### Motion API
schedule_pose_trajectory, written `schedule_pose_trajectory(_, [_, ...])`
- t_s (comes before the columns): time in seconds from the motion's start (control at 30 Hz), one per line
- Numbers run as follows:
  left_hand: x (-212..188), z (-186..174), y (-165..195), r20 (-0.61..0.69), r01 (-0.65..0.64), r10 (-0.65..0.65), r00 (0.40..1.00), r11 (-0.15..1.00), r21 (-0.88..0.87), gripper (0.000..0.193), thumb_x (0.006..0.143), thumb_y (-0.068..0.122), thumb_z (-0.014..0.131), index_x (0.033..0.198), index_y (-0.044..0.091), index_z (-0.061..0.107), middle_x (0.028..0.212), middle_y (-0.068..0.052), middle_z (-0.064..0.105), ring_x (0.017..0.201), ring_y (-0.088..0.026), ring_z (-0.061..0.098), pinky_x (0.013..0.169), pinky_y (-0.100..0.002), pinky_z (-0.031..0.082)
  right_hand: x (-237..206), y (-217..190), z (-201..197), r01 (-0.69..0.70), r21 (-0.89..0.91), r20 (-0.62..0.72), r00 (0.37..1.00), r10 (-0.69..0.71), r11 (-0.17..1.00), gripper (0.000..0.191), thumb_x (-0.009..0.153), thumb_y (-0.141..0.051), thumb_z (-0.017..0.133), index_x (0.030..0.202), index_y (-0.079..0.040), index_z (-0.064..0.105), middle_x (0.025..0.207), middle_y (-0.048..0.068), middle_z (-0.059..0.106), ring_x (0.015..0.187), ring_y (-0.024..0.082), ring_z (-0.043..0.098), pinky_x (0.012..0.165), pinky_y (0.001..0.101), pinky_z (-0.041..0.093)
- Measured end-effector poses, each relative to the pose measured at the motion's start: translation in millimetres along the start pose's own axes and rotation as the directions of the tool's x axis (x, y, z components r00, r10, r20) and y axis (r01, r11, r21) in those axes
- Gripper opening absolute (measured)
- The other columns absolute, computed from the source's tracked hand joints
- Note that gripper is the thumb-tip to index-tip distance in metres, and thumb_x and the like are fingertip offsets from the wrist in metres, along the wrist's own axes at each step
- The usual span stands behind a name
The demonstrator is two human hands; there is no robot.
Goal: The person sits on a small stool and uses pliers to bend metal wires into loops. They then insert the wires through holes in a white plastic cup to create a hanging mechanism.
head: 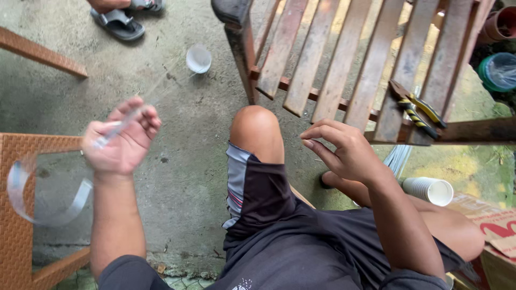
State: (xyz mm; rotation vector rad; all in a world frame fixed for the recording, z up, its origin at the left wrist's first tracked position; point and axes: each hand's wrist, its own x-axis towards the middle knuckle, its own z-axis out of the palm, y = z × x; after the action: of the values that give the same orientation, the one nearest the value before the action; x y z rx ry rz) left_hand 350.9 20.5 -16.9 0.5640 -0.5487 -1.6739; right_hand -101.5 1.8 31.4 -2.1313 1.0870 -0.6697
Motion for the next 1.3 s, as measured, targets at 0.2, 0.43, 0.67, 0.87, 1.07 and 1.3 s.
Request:
schedule_pose_trajectory(0.2, [38.6,62.3,14.4,-0.152,0.028,0.064,0.986,0.843,0.537,0.039,0.097,-0.003,0.064,0.134,0.008,0.058,0.112,-0.015,0.069,0.095,-0.021,0.068,0.079,-0.028,0.052,-55.2,8.1,-24.9,0.014,-0.045,-0.074,0.997,-0.017,0.999,0.013,0.092,-0.009,0.074,0.105,-0.007,0.07,0.102,0.009,0.073,0.096,0.029,0.072,0.08,0.0377,0.057])
schedule_pose_trajectory(0.43, [46.3,102.1,39.2,-0.067,0.066,0.322,0.944,0.011,0.998,0.012,0.115,0.018,0.061,0.124,0.012,0.066,0.085,-0.009,0.068,0.064,-0.013,0.059,0.053,-0.027,0.042,-127.0,28.1,-49.3,-0.081,-0.029,-0.168,0.983,0.075,0.996,0.012,0.093,-0.011,0.073,0.104,-0.007,0.071,0.099,0.009,0.072,0.094,0.028,0.072,0.078,0.0371,0.057])
schedule_pose_trajectory(0.67, [39.0,167.3,29.9,0.119,-0.131,0.346,0.931,0.009,0.991,0.015,0.115,0.022,0.056,0.121,0.011,0.065,0.082,-0.008,0.066,0.062,-0.012,0.059,0.053,-0.027,0.043,-174.7,53.7,-51.6,-0.173,0.01,-0.236,0.957,0.17,0.985,0.013,0.093,-0.014,0.072,0.104,-0.007,0.072,0.098,0.009,0.072,0.091,0.026,0.072,0.074,0.0356,0.056])
schedule_pose_trajectory(0.87, [28.9,224.1,-26.0,0.22,-0.258,0.172,0.96,0.243,0.935,0.02,0.116,0.025,0.052,0.118,0.01,0.065,0.08,-0.006,0.065,0.061,-0.011,0.059,0.053,-0.026,0.044,-182.7,54.2,-54.2,-0.168,-0.023,-0.257,0.954,0.157,0.985,0.011,0.096,-0.012,0.072,0.105,-0.006,0.072,0.099,0.009,0.072,0.092,0.026,0.072,0.076,0.0355,0.056])
schedule_pose_trajectory(1.07, [29.3,266.9,-64.2,0.341,-0.302,-0.005,0.94,0.451,0.84,0.026,0.117,0.029,0.048,0.116,0.009,0.064,0.077,-0.005,0.063,0.06,-0.01,0.06,0.052,-0.026,0.045,-178.3,42.5,-74.7,-0.064,-0.019,-0.306,0.95,0.055,0.998,0.013,0.095,-0.01,0.074,0.106,-0.005,0.071,0.101,0.009,0.072,0.093,0.024,0.072,0.078,0.035,0.057])
schedule_pose_trajectory(1.3, [17.3,316.5,-99.0,0.544,-0.461,0.023,0.839,0.562,0.687,0.033,0.118,0.033,0.043,0.113,0.008,0.064,0.075,-0.003,0.061,0.059,-0.009,0.06,0.052,-0.026,0.046,-199.3,23.4,-123.1,-0.088,0.0,-0.428,0.9,0.08,0.996,0.011,0.101,-0.004,0.07,0.111,-0.002,0.072,0.107,0.009,0.072,0.094,0.017,0.071,0.083,0.0293,0.056])
